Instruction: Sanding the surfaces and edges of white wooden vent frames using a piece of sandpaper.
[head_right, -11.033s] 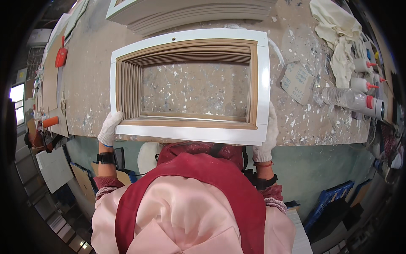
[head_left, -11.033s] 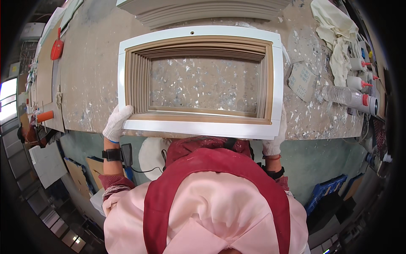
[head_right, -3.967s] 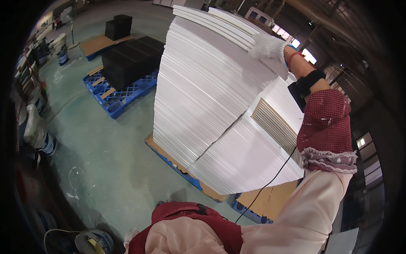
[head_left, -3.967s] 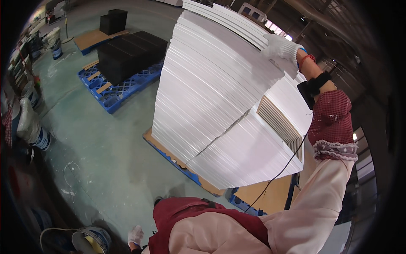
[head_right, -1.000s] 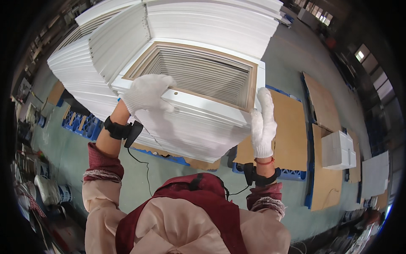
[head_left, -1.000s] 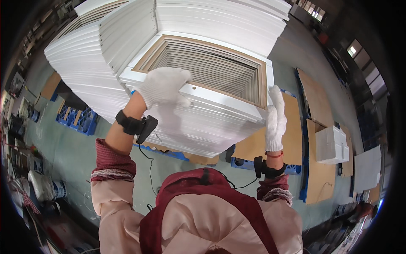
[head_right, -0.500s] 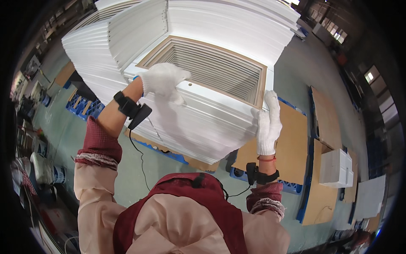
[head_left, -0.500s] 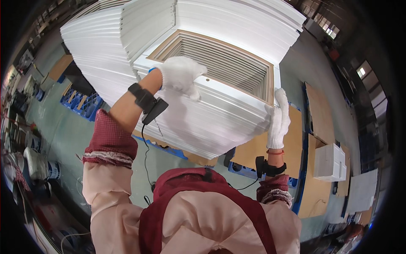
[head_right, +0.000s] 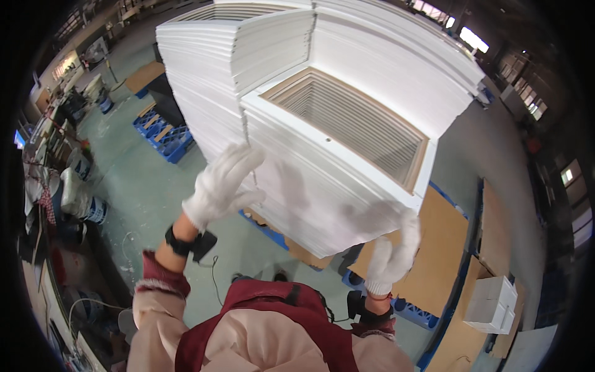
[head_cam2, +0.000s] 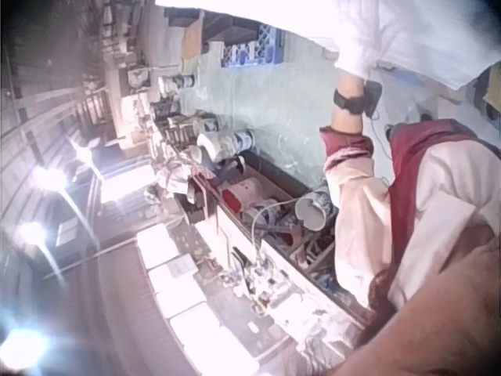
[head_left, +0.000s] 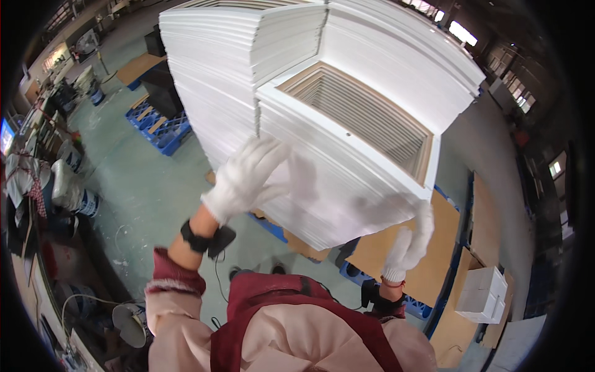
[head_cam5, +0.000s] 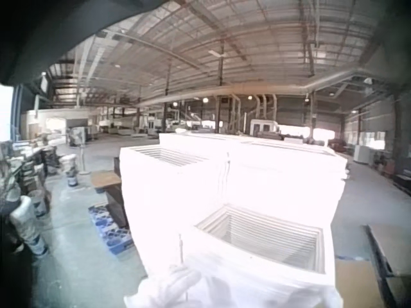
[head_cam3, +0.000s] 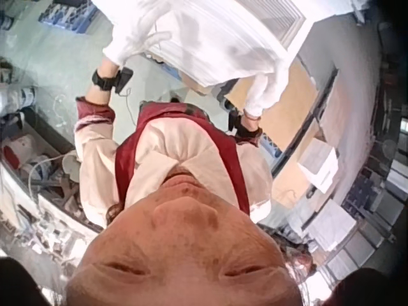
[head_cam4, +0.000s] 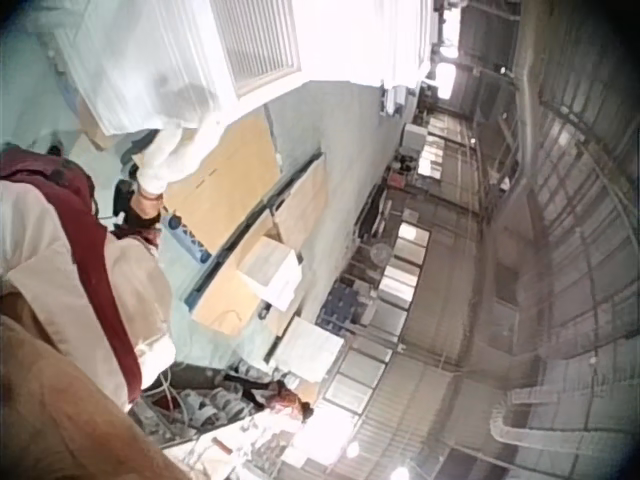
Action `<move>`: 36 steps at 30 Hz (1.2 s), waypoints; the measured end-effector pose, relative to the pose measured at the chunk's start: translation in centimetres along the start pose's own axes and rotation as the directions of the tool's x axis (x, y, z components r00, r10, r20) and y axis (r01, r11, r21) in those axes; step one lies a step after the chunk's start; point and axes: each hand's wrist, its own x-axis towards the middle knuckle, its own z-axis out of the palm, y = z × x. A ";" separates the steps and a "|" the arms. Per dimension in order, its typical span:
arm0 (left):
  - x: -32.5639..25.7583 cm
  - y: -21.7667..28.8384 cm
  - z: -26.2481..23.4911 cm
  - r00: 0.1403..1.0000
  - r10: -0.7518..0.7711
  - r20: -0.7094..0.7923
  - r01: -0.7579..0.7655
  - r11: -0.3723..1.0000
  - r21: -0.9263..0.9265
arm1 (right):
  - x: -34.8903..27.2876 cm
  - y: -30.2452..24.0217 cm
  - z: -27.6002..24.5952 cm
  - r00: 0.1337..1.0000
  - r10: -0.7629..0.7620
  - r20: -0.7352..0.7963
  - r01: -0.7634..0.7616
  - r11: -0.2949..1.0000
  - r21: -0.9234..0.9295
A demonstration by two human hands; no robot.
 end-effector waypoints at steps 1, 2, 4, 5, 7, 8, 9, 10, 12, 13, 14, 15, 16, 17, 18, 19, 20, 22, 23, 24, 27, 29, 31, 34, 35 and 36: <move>-3.3 0.5 -0.6 0.995 -0.086 0.056 0.088 0.996 -0.021 | -0.9 -1.0 0.7 0.985 0.042 0.165 -0.064 0.990 0.127; -6.7 1.2 -0.9 0.973 -0.199 0.115 0.204 0.979 -0.032 | -1.9 -2.0 1.4 0.952 0.056 0.301 -0.134 0.960 0.246; -13.5 2.9 -1.3 0.897 -0.395 0.199 0.407 0.913 -0.021 | -3.9 -3.9 3.8 0.862 -0.217 0.458 0.117 0.965 0.236; -16.9 4.2 -1.3 0.833 -0.494 0.250 0.499 0.865 0.048 | -5.0 -4.9 4.8 0.793 -0.266 0.548 0.088 0.941 0.328; -23.9 7.2 -1.8 0.617 -0.686 0.385 0.675 0.713 0.190 | -7.5 -6.9 7.0 0.579 -0.401 0.710 0.054 0.888 0.457; -27.4 9.0 -2.3 0.398 -0.765 0.506 0.758 0.585 0.288 | -8.9 -8.0 8.1 0.435 -0.470 0.768 0.052 0.864 0.500; -30.6 11.0 -3.1 0.287 -0.797 0.532 0.833 0.482 0.271 | -10.2 -8.9 9.0 0.264 -0.534 0.803 0.039 0.838 0.544; -33.7 13.1 -4.0 0.106 -0.806 0.582 0.902 0.325 0.286 | -11.7 -9.9 9.7 0.148 -0.559 0.816 0.053 0.828 0.558; -39.2 18.3 -6.7 0.007 -0.871 0.491 0.943 0.168 0.286 | -14.8 -12.1 10.8 -0.155 -0.566 0.810 0.072 0.811 0.580; -41.4 21.1 -8.1 -0.067 -0.895 0.442 0.958 0.065 0.278 | -16.4 -13.3 11.3 -0.255 -0.588 0.768 0.091 0.776 0.624; -43.5 23.8 -9.5 -0.155 -0.907 0.392 0.956 -0.039 0.289 | -18.2 -14.7 11.9 -0.308 -0.633 0.710 0.076 0.728 0.681; -45.2 26.9 -11.1 -0.251 -0.907 0.337 0.945 -0.154 0.290 | -19.9 -16.3 12.2 -0.386 -0.648 0.657 0.061 0.692 0.719; -46.7 30.1 -12.6 -0.343 -0.900 0.269 0.925 -0.273 0.266 | -21.7 -18.0 12.4 -0.501 -0.625 0.599 0.055 0.668 0.743; -47.9 33.3 -13.9 -0.341 -0.924 0.170 0.908 -0.277 0.315 | -23.4 -19.7 12.5 -0.562 -0.657 0.502 0.017 0.598 0.801; -48.9 36.1 -14.7 -0.373 -0.920 0.119 0.891 -0.320 0.322 | -25.3 -21.6 12.5 -0.540 -0.707 0.458 -0.020 0.554 0.832; -49.9 38.7 -15.6 -0.431 -0.900 0.060 0.861 -0.390 0.326 | -27.4 -23.5 12.1 -0.554 -0.734 0.392 -0.065 0.508 0.859; -50.6 42.0 -16.7 -0.532 -0.846 0.031 0.806 -0.495 0.325 | -29.5 -25.6 11.4 -0.562 -0.774 0.292 -0.146 0.441 0.886; -51.2 46.7 -17.6 -0.641 -0.761 -0.099 0.705 -0.635 0.316 | -33.5 -29.6 10.5 -0.528 -0.849 0.032 -0.250 0.191 0.949; -51.3 48.9 -18.1 -0.695 -0.700 -0.164 0.655 -0.711 0.258 | -35.5 -31.6 9.8 -0.551 -0.834 -0.035 -0.310 0.165 0.936; -51.2 50.9 -18.2 -0.723 -0.644 -0.251 0.608 -0.765 0.212 | -37.3 -33.7 9.3 -0.568 -0.819 -0.084 -0.357 0.152 0.922; -50.4 54.9 -17.4 -0.860 -0.425 -0.280 0.441 -0.898 0.010 | -42.1 -39.2 8.4 -0.676 -0.651 -0.345 -0.473 0.024 0.881; -50.3 57.0 -16.7 -0.898 -0.317 -0.305 0.364 -0.925 -0.109 | -45.0 -42.6 8.0 -0.726 -0.516 -0.455 -0.502 -0.053 0.863; -49.5 59.0 -15.8 -0.949 -0.166 -0.267 0.232 -0.943 -0.238 | -47.7 -45.8 7.2 -0.700 -0.399 -0.592 -0.588 -0.146 0.795; -48.3 60.8 -15.1 -0.974 0.016 -0.224 0.076 -0.915 -0.397 | -51.4 -51.1 6.2 -0.650 -0.249 -0.718 -0.681 -0.227 0.696; -47.9 61.1 -15.1 -0.977 0.084 -0.194 0.012 -0.896 -0.445 | -52.5 -53.0 5.8 -0.643 -0.192 -0.741 -0.700 -0.247 0.671; -47.5 61.4 -15.2 -0.970 0.145 -0.193 -0.035 -0.874 -0.485 | -53.6 -55.1 5.4 -0.599 -0.184 -0.779 -0.741 -0.243 0.627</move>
